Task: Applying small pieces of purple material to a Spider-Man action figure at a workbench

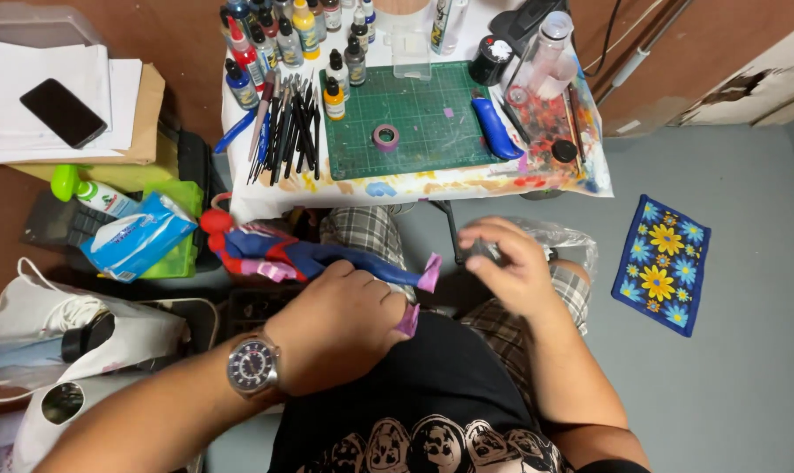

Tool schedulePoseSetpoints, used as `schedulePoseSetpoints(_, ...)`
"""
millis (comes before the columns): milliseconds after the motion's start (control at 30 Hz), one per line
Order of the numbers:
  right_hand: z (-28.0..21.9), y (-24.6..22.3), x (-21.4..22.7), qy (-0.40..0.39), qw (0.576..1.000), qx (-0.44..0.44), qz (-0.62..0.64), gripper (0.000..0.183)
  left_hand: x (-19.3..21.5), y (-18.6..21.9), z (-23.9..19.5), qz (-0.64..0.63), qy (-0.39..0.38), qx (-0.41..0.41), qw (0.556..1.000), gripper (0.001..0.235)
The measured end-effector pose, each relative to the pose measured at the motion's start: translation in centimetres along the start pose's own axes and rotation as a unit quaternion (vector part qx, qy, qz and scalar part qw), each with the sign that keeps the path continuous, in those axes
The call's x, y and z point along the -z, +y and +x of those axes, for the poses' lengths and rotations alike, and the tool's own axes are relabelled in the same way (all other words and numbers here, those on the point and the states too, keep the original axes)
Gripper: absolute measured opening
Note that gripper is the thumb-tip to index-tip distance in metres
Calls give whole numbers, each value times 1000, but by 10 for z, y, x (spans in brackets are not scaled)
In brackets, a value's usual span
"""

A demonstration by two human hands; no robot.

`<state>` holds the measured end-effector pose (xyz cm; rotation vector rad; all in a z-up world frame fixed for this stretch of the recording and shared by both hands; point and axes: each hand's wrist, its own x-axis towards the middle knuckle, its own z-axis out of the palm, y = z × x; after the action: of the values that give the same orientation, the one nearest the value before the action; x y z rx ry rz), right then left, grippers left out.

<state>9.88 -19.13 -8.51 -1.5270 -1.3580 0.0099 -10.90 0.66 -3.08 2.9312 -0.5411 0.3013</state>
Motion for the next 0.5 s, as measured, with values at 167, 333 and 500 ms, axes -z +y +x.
schedulePoseSetpoints(167, 56, 42, -14, 35, 998, 37, -37, 14, -60, -9, -11, 75, 128, -7, 989, 34)
schedulePoseSetpoints(333, 118, 75, -37, -53, 975, -24, -212, 22, -84, -14, -13, 30, 224, 55, 973, 37)
schedulePoseSetpoints(500, 140, 101, -60, -116, 954, -33, -274, 24, -86, -20, -18, 38, 266, 146, 952, 40)
